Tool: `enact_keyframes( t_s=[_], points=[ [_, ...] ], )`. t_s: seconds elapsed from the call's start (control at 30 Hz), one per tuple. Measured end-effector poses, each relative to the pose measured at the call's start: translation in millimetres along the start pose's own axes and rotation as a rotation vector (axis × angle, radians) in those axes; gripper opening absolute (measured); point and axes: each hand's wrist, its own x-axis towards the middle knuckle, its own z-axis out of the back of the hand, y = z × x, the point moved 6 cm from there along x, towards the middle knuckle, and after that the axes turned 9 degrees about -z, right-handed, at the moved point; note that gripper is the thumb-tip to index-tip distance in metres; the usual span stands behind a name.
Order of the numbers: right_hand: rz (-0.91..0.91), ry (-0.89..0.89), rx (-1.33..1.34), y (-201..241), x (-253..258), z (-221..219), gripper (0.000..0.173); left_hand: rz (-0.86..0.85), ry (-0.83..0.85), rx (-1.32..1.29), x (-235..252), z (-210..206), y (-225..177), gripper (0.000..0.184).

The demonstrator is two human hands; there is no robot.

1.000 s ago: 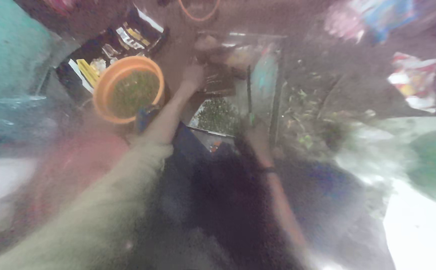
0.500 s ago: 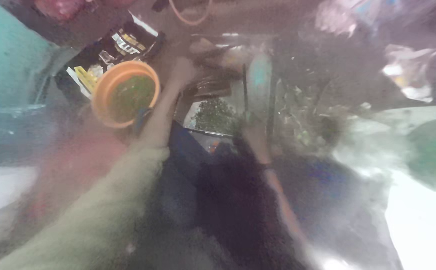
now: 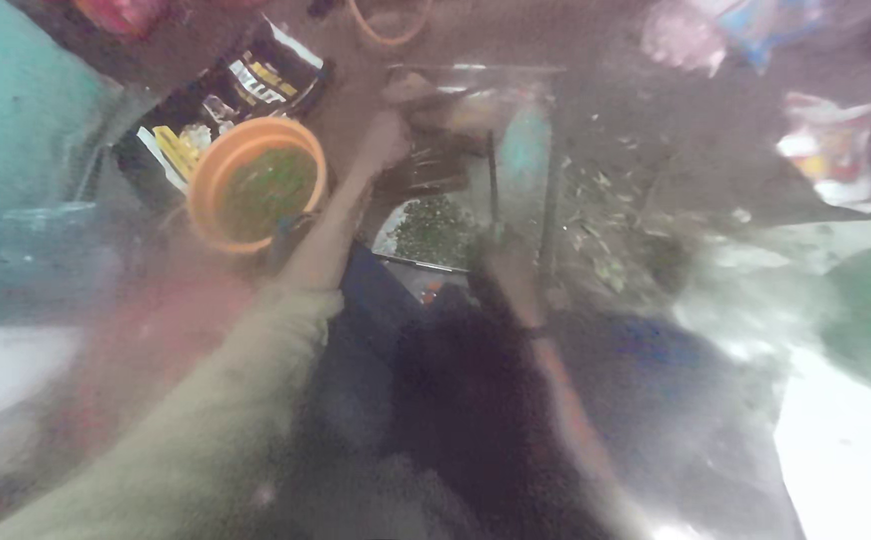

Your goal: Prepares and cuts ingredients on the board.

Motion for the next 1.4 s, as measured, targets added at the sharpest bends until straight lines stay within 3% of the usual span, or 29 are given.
enact_keyframes(
  t_s=[0.13, 0.27, 0.4, 0.5, 0.57, 0.7, 0.77, 0.87, 1.03, 1.13, 1.27, 1.4],
  points=[
    [-0.01, 0.006, -0.007, -2, 0, -1, 0.046, -0.046, 0.013, 0.253, 20, -60, 4, 0.036],
    [0.001, 0.029, 0.046, 1, -4, 4, 0.045, -0.098, 0.063, 0.291, 16, -79, -17, 0.036],
    [0.003, 0.031, 0.063, -2, -4, 2, 0.045, -0.026, 0.144, 0.238, 4, -68, -40, 0.031],
    [0.025, 0.022, 0.059, -3, -5, 2, 0.044, 0.007, -0.084, 0.203, 20, -72, -9, 0.035],
    [0.027, 0.015, 0.063, -3, -7, 4, 0.045, 0.108, -0.22, 0.148, 20, -48, 2, 0.035],
    [0.023, 0.012, 0.064, -3, -9, 5, 0.046, 0.35, -0.271, 0.136, -3, 7, 17, 0.036],
    [0.025, 0.013, 0.057, -1, -9, 4, 0.047, 0.504, -0.205, 0.095, -10, 8, 36, 0.046],
    [0.024, 0.019, 0.028, 1, -7, 1, 0.047, 0.562, -0.198, 0.085, -10, -4, 56, 0.065],
    [0.02, 0.01, 0.082, -4, -5, 3, 0.043, 0.414, -0.129, 0.065, 7, -36, 53, 0.036],
    [0.012, 0.005, 0.082, -6, -3, -1, 0.045, 0.301, -0.135, 0.118, 11, -41, 46, 0.038],
    [-0.004, 0.016, 0.034, -2, -4, -4, 0.044, 0.291, -0.143, 0.077, 22, -50, 50, 0.039],
    [0.003, 0.013, 0.014, -3, -2, -5, 0.045, 0.22, -0.136, 0.014, 24, -49, 48, 0.029]
  ],
)
